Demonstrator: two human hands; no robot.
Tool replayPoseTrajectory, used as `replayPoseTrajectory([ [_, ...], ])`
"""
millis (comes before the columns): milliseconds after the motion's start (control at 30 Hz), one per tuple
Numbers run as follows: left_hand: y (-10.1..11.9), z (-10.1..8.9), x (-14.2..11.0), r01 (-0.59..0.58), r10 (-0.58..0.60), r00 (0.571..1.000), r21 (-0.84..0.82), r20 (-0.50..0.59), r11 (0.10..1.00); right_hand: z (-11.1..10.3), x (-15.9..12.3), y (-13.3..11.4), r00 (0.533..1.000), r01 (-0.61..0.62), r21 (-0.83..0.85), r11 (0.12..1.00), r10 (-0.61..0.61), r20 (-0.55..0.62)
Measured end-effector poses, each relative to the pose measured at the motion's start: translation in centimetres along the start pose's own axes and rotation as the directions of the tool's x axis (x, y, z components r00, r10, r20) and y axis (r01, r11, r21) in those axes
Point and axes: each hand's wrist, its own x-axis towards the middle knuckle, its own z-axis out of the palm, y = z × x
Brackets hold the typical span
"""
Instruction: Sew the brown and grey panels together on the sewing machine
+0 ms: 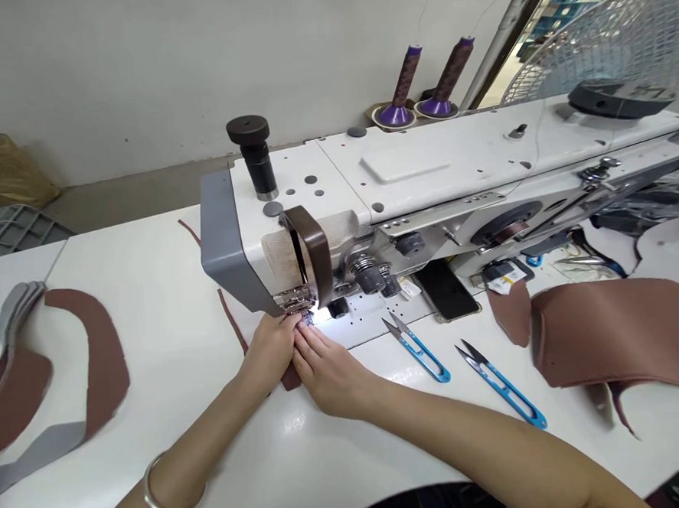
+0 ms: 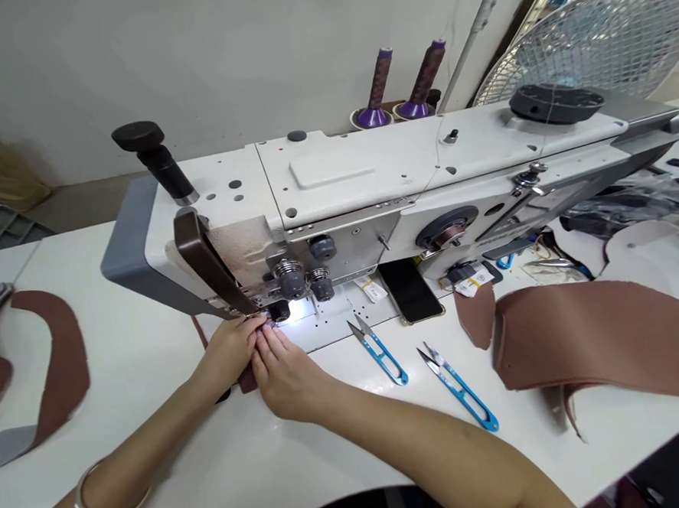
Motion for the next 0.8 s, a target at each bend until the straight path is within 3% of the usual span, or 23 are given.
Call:
replayPoseTrajectory([
  [133,0.1,0.0,-0.3,-0.008,0.003,0.998,0.079,0.062,0.997,0.0,-0.1,0.0,1.0,-0.01,0.028,1.0,0.009,0.025],
  [233,0.6,-0.1,-0.5,0.025,-0.034,0.999,0.196,0.043,0.98,0.3,-0.1,0.1,1.0,-0.017,0.068,0.998,0.016,0.02],
  [333,1.5,-0.4,-0.7,0.108,-0.113,0.994,0.329,-0.002,0.938,0.5,-0.2,0.2,0.999,-0.011,0.104,0.994,0.015,-0.042],
  [433,2.1,-0.4,-0.6,0.114,-0.125,0.992,0.375,0.006,0.92,0.7,-0.5,0.2,0.993,-0.013,0.158,0.987,0.031,-0.112],
  [633,0.6,-0.6,-0.1,0.089,-0.083,0.996,0.367,-0.031,0.926,0.9,-1.0,0.4,0.975,0.044,0.054,0.998,-0.031,-0.22],
  [733,-0.4,-3.4,-1.5,0.138,-0.089,0.982,0.315,-0.167,0.939,0.7,-1.2,0.2,0.978,0.045,0.02,0.999,-0.04,-0.207],
  [800,-0.9,-7.4,-3.9,0.218,-0.128,0.938,0.26,-0.321,0.941,0.6,-1.3,0.0,0.981,0.036,0.017,0.999,-0.032,-0.189],
])
